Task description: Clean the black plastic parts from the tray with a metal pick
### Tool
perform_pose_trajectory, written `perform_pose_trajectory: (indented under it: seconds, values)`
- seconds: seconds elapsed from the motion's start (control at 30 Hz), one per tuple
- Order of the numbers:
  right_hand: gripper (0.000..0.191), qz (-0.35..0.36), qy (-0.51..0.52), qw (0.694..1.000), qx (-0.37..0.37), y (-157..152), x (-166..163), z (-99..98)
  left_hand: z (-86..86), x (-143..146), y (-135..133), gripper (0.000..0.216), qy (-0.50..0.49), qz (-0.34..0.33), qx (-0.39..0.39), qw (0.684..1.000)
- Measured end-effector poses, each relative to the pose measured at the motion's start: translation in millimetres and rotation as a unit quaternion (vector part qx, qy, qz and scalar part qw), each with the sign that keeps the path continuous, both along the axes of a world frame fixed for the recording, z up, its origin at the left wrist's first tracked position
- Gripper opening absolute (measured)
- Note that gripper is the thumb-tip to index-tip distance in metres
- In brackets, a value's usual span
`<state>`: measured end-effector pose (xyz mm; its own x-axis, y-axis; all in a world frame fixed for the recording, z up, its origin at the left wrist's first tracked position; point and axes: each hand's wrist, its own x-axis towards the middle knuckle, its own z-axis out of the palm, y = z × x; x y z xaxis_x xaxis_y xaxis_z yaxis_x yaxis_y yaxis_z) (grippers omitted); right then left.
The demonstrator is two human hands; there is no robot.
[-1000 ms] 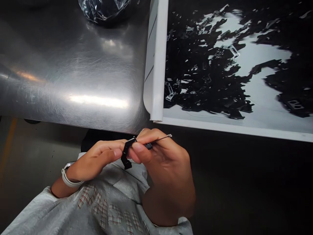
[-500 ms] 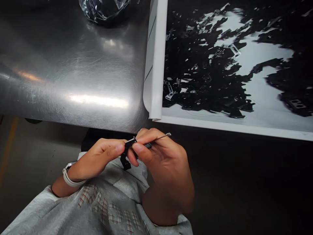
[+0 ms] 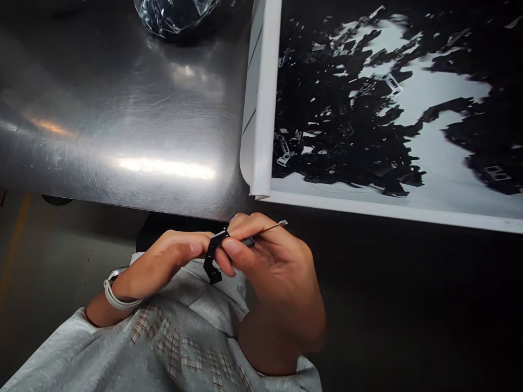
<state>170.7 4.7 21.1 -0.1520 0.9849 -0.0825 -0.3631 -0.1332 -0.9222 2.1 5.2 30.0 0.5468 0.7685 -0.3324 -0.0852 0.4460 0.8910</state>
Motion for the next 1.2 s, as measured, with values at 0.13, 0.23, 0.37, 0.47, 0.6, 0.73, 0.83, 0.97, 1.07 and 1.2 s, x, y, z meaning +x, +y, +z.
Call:
perform_pose_trajectory:
  seconds: [0.13,0.23,0.37,0.47,0.6,0.73,0.83,0.97,1.07,1.2]
  values:
    - [0.017,0.01,-0.008,1.0,0.004,0.2,0.0,0.5,0.7,2.5,1.8,0.049,0.053,-0.002,0.046,0.998]
    - [0.017,0.012,-0.019,1.0,0.008,0.9,0.6,-0.9,2.4,2.5,4.3,0.047,0.073,-0.021,0.059,0.995]
    - [0.019,0.012,-0.017,1.0,0.004,1.8,2.3,-2.7,2.1,-0.8,5.3,0.042,0.058,-0.042,0.055,0.996]
    - [0.018,0.007,-0.014,1.0,0.01,2.0,3.5,-3.5,-0.3,-2.7,4.0,0.038,0.038,-0.044,0.041,0.997]
    - [0.018,0.008,-0.007,1.0,0.013,2.1,4.6,-4.1,-1.0,-1.1,3.1,0.044,0.025,-0.026,0.022,0.999]
    - [0.017,0.004,-0.007,1.0,0.015,2.6,4.4,-4.7,0.9,2.6,3.2,0.046,0.036,-0.024,0.037,0.998]
    - [0.017,0.004,0.0,1.0,0.002,2.4,3.2,-5.4,0.4,4.2,1.1,0.048,0.038,-0.004,0.016,0.999]
    - [0.016,0.011,0.031,0.999,-0.024,2.0,1.6,-6.6,-2.5,6.1,-2.4,0.049,0.015,0.021,-0.03,0.999]
    - [0.019,0.022,0.045,0.998,-0.042,2.5,1.8,-8.0,-2.9,8.3,-1.9,0.049,-0.034,0.019,-0.068,0.997]
    - [0.026,0.013,0.052,0.996,-0.072,3.2,3.6,-9.9,-1.0,10.3,1.7,0.049,-0.071,0.017,-0.119,0.99]
